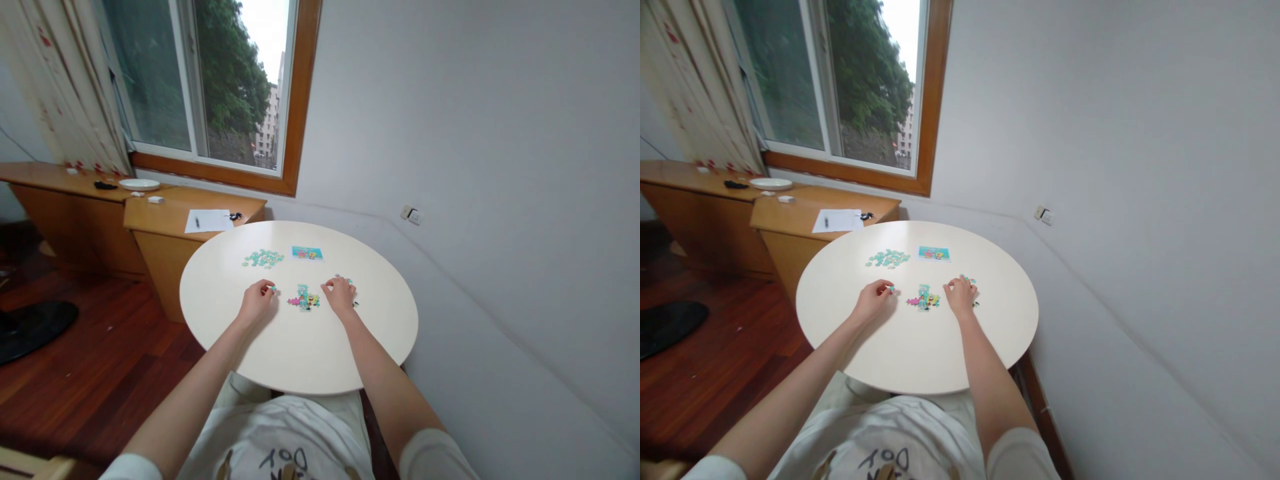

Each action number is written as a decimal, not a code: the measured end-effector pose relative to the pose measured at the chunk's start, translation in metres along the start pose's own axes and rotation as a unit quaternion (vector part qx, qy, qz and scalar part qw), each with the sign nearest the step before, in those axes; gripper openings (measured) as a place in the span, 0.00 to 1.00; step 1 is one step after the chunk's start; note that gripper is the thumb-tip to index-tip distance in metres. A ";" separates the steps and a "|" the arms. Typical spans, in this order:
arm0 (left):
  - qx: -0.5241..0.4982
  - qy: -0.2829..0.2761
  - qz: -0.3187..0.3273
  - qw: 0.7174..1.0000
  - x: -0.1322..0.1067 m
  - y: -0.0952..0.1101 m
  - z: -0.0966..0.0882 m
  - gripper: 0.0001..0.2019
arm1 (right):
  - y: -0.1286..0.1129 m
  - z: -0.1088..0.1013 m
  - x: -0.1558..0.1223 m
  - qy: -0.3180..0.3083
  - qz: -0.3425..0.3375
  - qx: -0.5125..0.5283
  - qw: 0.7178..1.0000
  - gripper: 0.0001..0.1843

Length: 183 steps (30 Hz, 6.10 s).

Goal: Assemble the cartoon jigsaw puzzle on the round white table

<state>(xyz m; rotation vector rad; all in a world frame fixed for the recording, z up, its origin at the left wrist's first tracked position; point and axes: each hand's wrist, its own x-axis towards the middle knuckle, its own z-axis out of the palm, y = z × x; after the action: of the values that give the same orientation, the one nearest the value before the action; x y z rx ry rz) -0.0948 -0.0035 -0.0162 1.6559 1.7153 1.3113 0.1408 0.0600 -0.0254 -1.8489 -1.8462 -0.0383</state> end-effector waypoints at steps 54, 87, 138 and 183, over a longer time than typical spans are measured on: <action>-0.092 0.057 -0.025 0.994 0.004 0.001 -0.002 0.13 | 0.008 0.002 -0.002 0.029 0.014 0.260 0.965 0.06; -0.506 -0.014 -0.238 0.829 0.003 0.017 -0.003 0.07 | -0.033 0.000 -0.019 0.076 0.042 0.543 0.835 0.12; -0.391 0.046 -0.157 0.906 0.020 0.000 -0.001 0.05 | -0.021 -0.004 -0.020 0.022 0.102 0.556 0.825 0.19; -0.364 0.033 -0.146 0.919 0.018 0.002 -0.003 0.07 | -0.014 0.001 -0.019 0.039 0.065 0.516 0.853 0.18</action>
<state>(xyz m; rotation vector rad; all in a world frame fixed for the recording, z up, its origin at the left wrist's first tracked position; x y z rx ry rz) -0.0996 0.0119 -0.0081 0.9006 1.2052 1.5945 0.1264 0.0424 -0.0289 -1.1390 -1.2369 0.7643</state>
